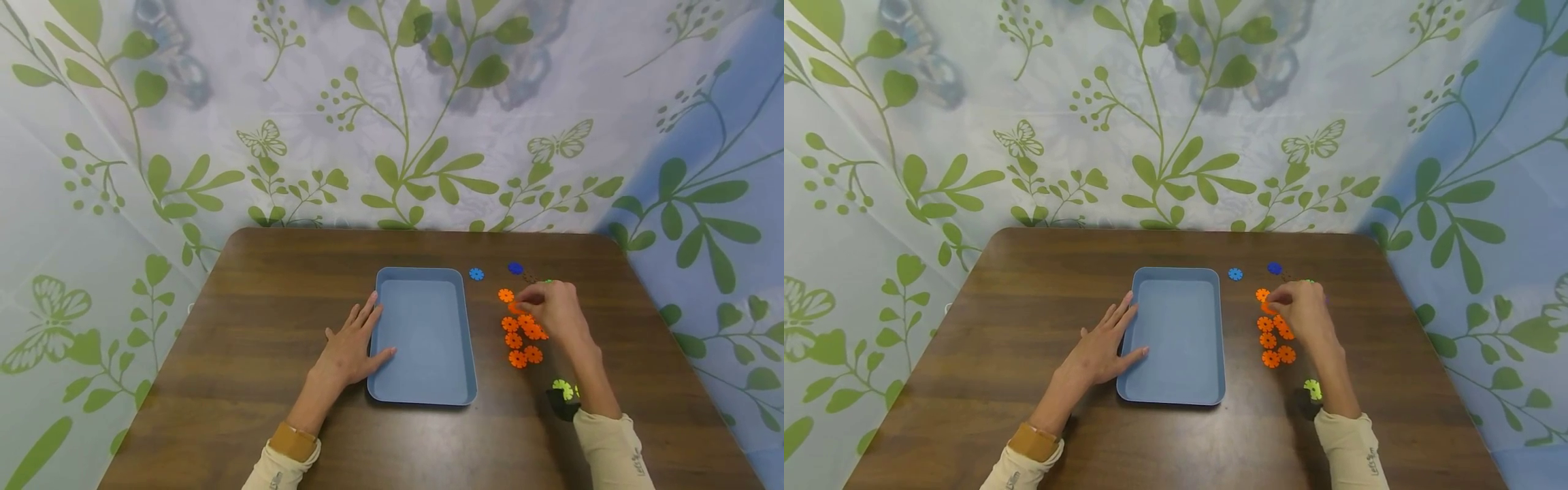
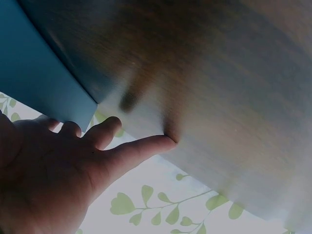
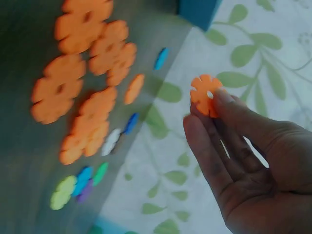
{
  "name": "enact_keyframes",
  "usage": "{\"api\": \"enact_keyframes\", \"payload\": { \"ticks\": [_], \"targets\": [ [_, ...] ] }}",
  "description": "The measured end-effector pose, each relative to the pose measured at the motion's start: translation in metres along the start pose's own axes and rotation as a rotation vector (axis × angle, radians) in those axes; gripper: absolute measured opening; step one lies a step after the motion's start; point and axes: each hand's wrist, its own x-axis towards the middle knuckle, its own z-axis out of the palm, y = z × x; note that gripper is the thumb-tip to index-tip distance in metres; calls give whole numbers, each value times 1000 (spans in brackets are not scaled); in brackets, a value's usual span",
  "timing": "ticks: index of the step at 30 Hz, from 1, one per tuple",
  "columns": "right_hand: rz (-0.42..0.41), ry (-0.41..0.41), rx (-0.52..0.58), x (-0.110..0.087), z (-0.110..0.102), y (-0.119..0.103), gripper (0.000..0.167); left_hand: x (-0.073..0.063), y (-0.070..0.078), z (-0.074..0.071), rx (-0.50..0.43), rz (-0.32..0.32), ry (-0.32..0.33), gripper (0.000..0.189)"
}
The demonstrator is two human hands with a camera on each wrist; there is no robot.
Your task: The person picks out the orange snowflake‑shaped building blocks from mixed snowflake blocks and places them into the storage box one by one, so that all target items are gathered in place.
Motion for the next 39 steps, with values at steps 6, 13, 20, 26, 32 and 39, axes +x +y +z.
{"api": "enact_keyframes", "payload": {
  "ticks": [6, 13, 20, 26, 32, 39],
  "targets": [
    [-66, -109, 59, 6, -2, -26, 7, 1, -2, 1, 7, 3, -2, 89],
    [-126, -146, 94, 16, -2, -55, 11, 3, -5, 4, -19, 14, 15, 90],
    [-204, -177, 147, 28, 10, -77, 12, 1, -3, 0, -8, -7, -7, 89],
    [-258, -232, 199, 37, 18, -95, 9, 2, -1, -2, 2, -3, -15, 90],
    [-270, -320, 236, 43, 29, -110, 12, 3, -1, -2, 3, -2, -9, 90],
    [-298, -428, 229, 45, 47, -126, 11, 1, -2, 0, 12, -14, -19, 91]
  ]
}}
